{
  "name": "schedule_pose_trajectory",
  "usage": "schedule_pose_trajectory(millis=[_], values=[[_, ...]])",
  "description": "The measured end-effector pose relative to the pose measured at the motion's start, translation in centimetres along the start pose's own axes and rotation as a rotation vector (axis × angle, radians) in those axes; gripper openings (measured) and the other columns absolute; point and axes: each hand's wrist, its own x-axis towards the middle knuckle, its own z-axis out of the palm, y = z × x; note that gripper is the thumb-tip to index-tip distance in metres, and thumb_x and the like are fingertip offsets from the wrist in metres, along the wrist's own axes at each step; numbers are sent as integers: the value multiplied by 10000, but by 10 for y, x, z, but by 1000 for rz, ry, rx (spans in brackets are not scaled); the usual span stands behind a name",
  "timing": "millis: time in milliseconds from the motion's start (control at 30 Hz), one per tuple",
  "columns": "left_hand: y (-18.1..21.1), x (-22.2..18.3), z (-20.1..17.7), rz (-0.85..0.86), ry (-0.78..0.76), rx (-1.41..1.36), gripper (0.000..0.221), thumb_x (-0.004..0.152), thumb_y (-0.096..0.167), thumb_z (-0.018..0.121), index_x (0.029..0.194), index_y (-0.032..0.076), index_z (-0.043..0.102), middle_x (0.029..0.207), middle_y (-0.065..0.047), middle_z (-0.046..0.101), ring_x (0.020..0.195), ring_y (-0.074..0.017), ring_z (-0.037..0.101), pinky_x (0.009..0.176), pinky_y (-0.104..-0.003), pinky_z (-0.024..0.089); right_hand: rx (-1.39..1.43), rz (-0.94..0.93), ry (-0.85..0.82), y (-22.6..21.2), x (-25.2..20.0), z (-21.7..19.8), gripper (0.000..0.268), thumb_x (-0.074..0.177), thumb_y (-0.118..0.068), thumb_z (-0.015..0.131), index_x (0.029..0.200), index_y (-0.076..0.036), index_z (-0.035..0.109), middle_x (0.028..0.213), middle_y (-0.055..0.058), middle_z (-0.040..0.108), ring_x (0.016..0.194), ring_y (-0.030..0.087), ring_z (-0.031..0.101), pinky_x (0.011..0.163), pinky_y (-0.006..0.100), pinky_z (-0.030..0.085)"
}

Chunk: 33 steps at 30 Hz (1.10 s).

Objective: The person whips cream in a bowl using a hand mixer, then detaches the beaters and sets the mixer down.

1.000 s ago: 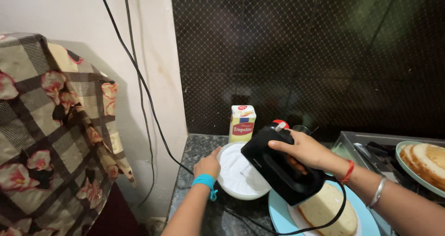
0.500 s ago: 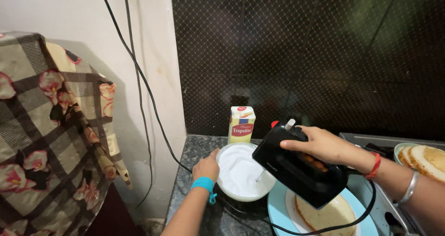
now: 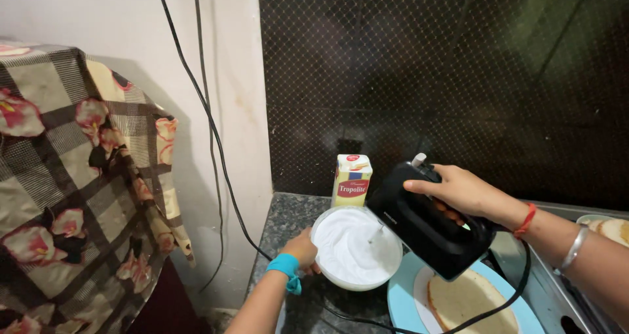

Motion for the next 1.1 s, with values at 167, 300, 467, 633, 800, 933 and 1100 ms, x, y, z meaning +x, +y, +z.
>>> schedule_pose_trajectory(millis=[167,300,467,633,800,933,1100], values=[[-22,21,11,199,355,228,489,903,140,527,1385,208,575,1049,-222,751,894,-385,728,814,-508,568,33,-13,-4,-7,18,5,592,854,-539,716,1055,18,691,622,51,560,447,169,534,418,319,447],[-23,21,22,119,540,247,389,978,261,529,1361,235,593,1157,-189,712,1093,-421,667,960,-545,512,-9,-35,37,-13,29,11,548,828,-559,695,1091,-78,699,619,51,600,458,164,574,433,314,483],[-20,15,19,118,485,288,388,966,243,517,1336,288,625,1160,-172,721,1099,-397,674,964,-544,513,46,-26,10,-22,37,13,598,833,-565,699,1096,-28,703,634,46,563,460,165,539,416,323,463],[-23,34,15,164,460,195,424,945,212,521,1323,342,661,1176,-170,707,1108,-395,664,973,-510,519,-3,-88,-16,-40,40,18,596,824,-572,712,1108,-48,701,613,42,585,453,149,561,409,287,466],[-31,67,14,250,410,11,393,936,218,548,1278,326,708,1196,-141,721,1131,-348,676,994,-429,527,86,-99,-94,-59,29,27,555,816,-535,708,1115,-67,709,597,35,552,436,150,519,397,294,426],[-31,67,12,248,390,-45,379,947,223,550,1278,315,709,1247,-129,698,1168,-336,653,1009,-414,513,111,-119,-144,-57,22,31,563,830,-542,724,1127,-63,711,584,31,556,418,142,516,390,288,413],[-20,55,10,242,378,-39,398,953,182,515,1279,305,707,1234,-124,706,1155,-327,661,998,-425,513,88,-420,-209,-48,16,31,547,894,-542,727,1194,-86,697,728,-50,687,568,51,652,498,211,518]])
